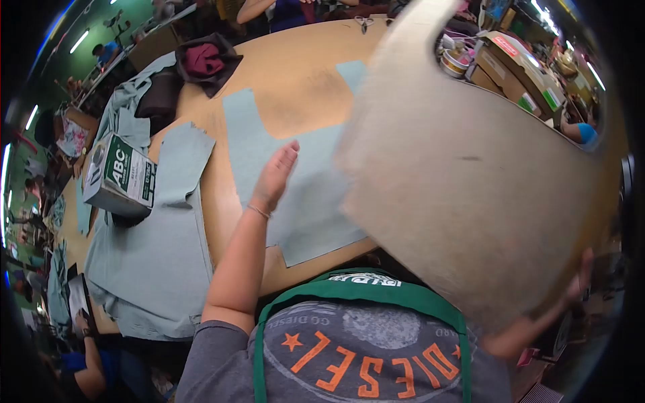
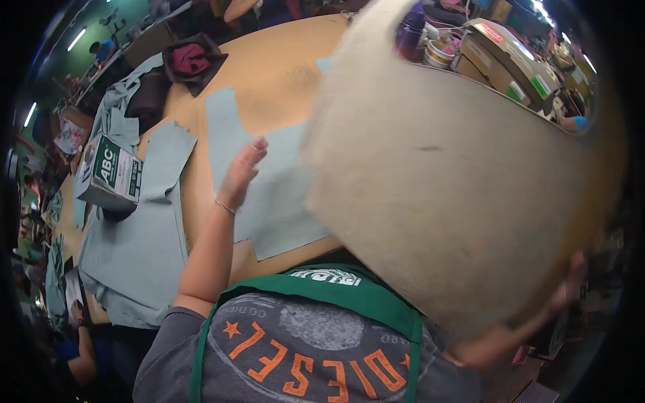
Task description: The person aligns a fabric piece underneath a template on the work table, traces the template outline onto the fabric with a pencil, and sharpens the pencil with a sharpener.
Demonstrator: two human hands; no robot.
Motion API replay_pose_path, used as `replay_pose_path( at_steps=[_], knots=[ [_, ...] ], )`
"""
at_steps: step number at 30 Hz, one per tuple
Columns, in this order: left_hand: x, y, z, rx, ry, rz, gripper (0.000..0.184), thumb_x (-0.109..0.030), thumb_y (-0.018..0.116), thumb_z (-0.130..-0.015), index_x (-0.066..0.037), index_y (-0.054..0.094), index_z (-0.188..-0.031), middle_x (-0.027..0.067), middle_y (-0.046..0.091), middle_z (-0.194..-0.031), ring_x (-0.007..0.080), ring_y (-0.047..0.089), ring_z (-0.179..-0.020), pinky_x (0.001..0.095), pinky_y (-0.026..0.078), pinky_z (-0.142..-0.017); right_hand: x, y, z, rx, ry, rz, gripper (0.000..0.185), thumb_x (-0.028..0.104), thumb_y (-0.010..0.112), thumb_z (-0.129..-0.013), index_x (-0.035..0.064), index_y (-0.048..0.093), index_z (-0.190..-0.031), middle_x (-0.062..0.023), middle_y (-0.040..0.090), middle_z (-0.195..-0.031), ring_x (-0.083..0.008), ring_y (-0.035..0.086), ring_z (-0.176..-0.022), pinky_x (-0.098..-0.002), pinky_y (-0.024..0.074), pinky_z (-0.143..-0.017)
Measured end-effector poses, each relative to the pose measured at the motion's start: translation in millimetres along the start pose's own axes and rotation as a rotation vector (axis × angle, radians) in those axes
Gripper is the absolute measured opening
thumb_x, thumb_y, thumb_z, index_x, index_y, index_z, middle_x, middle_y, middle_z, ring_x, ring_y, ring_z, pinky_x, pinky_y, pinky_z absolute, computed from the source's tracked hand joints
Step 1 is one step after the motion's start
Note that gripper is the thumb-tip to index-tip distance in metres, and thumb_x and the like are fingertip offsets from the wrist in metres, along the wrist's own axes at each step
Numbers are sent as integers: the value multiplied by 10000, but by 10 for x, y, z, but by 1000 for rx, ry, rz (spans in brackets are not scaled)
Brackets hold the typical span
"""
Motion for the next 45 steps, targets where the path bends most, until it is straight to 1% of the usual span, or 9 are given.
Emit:
replay_pose_path(
  at_steps=[5,11,15,20,29,32,35,41,45],
  knots=[
    [-100,-448,-137,139,-29,686,476,-335,492,-853,-14,400,-1193,58,531,-1041,146,519,-917,281,410,-804,-832,1721,-321,401,194,-184,294,124,512,-849,-14,490,-1108,-41,552,-996,-112,505,-913,-240,374,-846],
    [-1,-806,593,-415,51,101,251,-128,534,-810,3,478,-1017,75,549,-993,136,520,-879,273,420,-783,-1382,3444,162,717,348,-287,327,173,576,-808,-40,509,-1047,-53,571,-965,-118,521,-881,-243,406,-781],
    [491,-1119,756,-609,-127,127,285,-159,529,-816,13,470,-1036,82,560,-983,165,532,-849,284,419,-778,-1816,4063,150,751,132,73,444,247,612,-746,-31,486,-1068,-202,581,-946,-285,557,-913,-329,424,-797],
    [732,-990,578,-689,-266,-275,390,-220,606,-770,30,468,-1037,106,561,-983,184,529,-873,286,404,-797,-1731,4199,155,861,194,403,484,260,586,-749,10,431,-1134,-268,561,-931,-389,544,-891,-399,437,-760],
    [656,-853,550,-704,-213,-666,571,-307,640,-729,50,431,-1122,175,531,-1044,276,500,-980,340,371,-868,-1690,4133,141,785,73,294,436,216,588,-756,-2,454,-1109,-236,522,-957,-374,518,-889,-396,420,-777],
    [435,-629,490,-834,-232,-1412,639,-352,660,-687,53,430,-1126,205,534,-1008,331,507,-934,378,380,-851,-1608,4177,141,798,-13,549,459,229,616,-730,-1,465,-1096,-209,481,-985,-354,491,-904,-393,405,-795],
    [558,-721,532,-937,-325,-1472,655,-365,676,-654,52,449,-1106,233,528,-980,360,500,-904,398,386,-826,-1678,4252,83,782,36,653,450,254,650,-694,1,497,-1034,-196,492,-973,-334,498,-897,-393,407,-784],
    [585,-952,436,-812,-590,-718,533,-280,710,-637,66,516,-993,163,585,-832,242,559,-751,320,445,-683,-1985,4496,-63,801,232,569,354,277,664,-667,9,542,-863,-169,550,-892,-312,526,-865,-385,423,-758],
    [674,-1100,205,-844,-464,-540,440,-239,723,-628,54,555,-910,137,606,-800,198,568,-696,302,453,-640,-2094,4666,-78,714,212,534,354,286,658,-673,11,546,-866,-163,550,-908,-310,526,-875,-383,423,-761]
  ],
)
Point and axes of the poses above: each hand's wrist, its own z-axis away from the middle knuckle, its own y-axis out of the palm, x = y × z, the point moved 4 cm from there along -z, towards the middle knuckle
